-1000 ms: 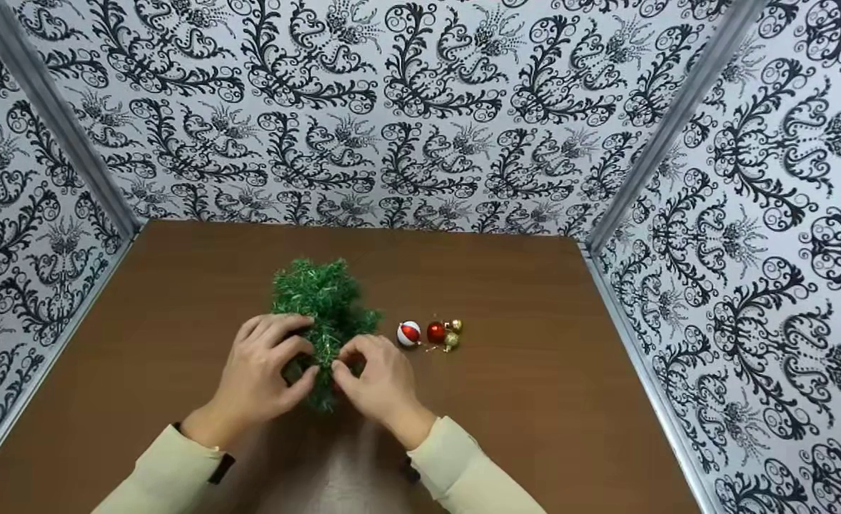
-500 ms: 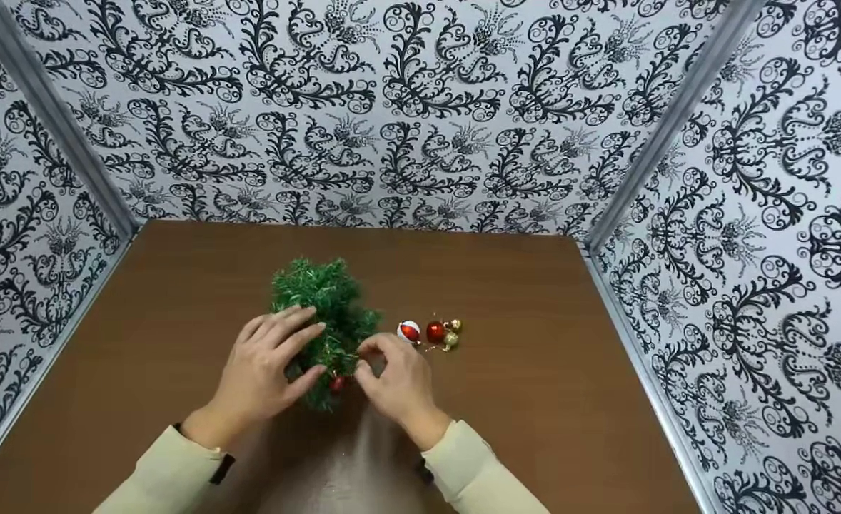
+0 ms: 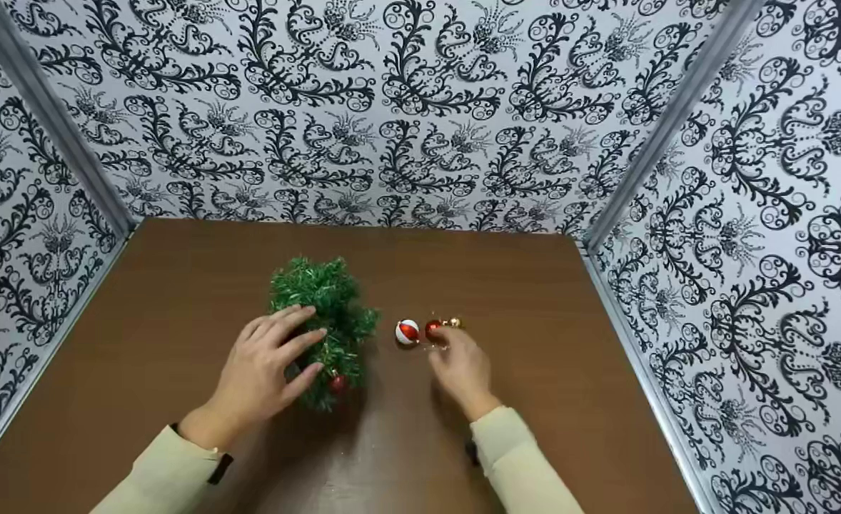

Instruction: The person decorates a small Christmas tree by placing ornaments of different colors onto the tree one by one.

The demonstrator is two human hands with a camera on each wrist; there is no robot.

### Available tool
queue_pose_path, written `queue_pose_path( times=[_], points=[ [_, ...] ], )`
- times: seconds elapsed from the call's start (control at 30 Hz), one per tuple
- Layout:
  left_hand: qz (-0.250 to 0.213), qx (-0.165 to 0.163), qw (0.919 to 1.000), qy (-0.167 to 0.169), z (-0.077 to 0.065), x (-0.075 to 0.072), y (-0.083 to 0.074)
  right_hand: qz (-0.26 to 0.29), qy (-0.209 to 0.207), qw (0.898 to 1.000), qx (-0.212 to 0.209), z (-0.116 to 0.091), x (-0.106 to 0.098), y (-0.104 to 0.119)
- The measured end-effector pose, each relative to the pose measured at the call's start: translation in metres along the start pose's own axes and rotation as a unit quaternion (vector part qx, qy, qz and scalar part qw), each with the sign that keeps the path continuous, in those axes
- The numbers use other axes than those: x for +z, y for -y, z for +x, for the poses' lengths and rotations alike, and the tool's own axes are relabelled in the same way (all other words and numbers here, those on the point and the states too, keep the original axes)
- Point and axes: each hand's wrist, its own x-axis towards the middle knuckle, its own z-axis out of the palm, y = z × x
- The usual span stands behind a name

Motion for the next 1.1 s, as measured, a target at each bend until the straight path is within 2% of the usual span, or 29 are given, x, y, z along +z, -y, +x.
queue_pose_path(
  times=[0.1,0.2,0.3,0.4,0.6,0.73,1.1],
  points=[
    [0.002,0.0,1.0,0.005,-0.001,0.0,0.0,-0.039,0.009,0.999,0.013,0.007,0.001,-0.026],
    [0.001,-0.003,0.9999,0.01,-0.001,-0.001,0.001,-0.075,0.047,0.996,0.008,0.013,0.004,-0.044],
    [-0.001,-0.005,0.9999,0.014,-0.002,0.0,0.002,-0.084,0.086,0.993,0.003,0.015,0.007,-0.054],
    [-0.004,-0.005,0.9998,0.018,-0.001,0.0,0.002,-0.087,0.105,0.991,-0.004,0.017,0.009,-0.058],
    [-0.007,-0.001,0.9998,0.02,0.0,-0.001,0.004,-0.107,0.108,0.988,-0.023,0.022,0.014,-0.059],
    [0.001,0.001,0.9996,0.028,0.002,-0.002,0.002,-0.113,0.094,0.989,-0.029,0.024,0.014,-0.059],
    [0.012,-0.013,0.9998,0.01,0.004,-0.003,-0.004,-0.144,0.066,0.987,-0.004,0.022,0.018,-0.059]
  ],
)
